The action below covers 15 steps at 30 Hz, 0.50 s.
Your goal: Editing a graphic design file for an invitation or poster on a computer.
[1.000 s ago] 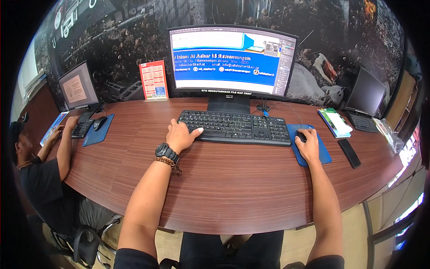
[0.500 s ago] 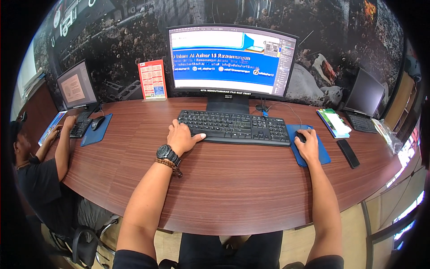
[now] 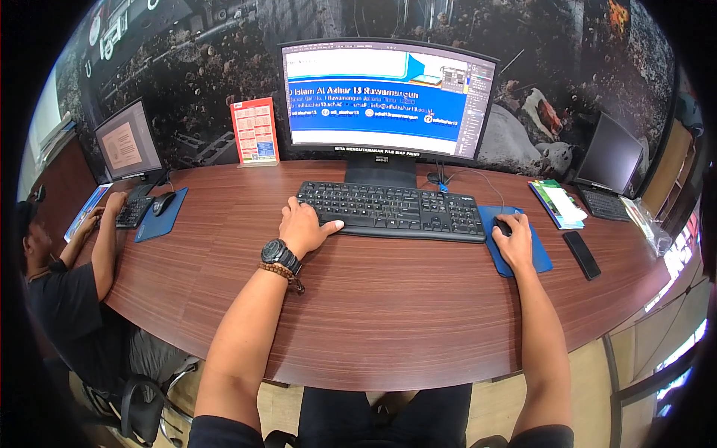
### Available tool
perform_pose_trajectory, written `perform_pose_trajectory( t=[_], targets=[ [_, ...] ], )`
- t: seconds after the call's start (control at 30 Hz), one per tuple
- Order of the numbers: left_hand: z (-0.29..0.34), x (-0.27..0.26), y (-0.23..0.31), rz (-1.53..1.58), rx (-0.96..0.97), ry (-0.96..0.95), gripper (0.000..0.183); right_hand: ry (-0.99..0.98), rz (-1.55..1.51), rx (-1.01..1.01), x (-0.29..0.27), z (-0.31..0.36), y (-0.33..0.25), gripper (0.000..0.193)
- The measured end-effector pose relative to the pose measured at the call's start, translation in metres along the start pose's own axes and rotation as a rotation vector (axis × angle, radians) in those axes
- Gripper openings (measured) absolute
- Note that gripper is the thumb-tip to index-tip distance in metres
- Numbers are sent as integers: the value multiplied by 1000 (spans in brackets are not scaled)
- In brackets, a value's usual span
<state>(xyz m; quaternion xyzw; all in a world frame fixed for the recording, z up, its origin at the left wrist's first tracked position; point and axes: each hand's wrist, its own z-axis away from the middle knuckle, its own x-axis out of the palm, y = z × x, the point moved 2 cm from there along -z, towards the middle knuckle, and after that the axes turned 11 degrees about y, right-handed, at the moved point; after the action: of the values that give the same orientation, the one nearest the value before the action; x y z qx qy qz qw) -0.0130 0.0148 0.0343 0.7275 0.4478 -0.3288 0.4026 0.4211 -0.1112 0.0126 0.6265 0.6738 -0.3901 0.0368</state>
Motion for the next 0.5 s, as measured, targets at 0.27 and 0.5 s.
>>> perform_pose_trajectory(
  t=[0.27, 0.5],
  targets=[
    [0, 0, 0, 6, -2, 9, 83, 8, -1, -4, 0, 0, -1, 34],
    [0, -6, 4, -21, -51, -100, 88, 19, -10, -12, -1, 1, -2, 33]
  ],
)
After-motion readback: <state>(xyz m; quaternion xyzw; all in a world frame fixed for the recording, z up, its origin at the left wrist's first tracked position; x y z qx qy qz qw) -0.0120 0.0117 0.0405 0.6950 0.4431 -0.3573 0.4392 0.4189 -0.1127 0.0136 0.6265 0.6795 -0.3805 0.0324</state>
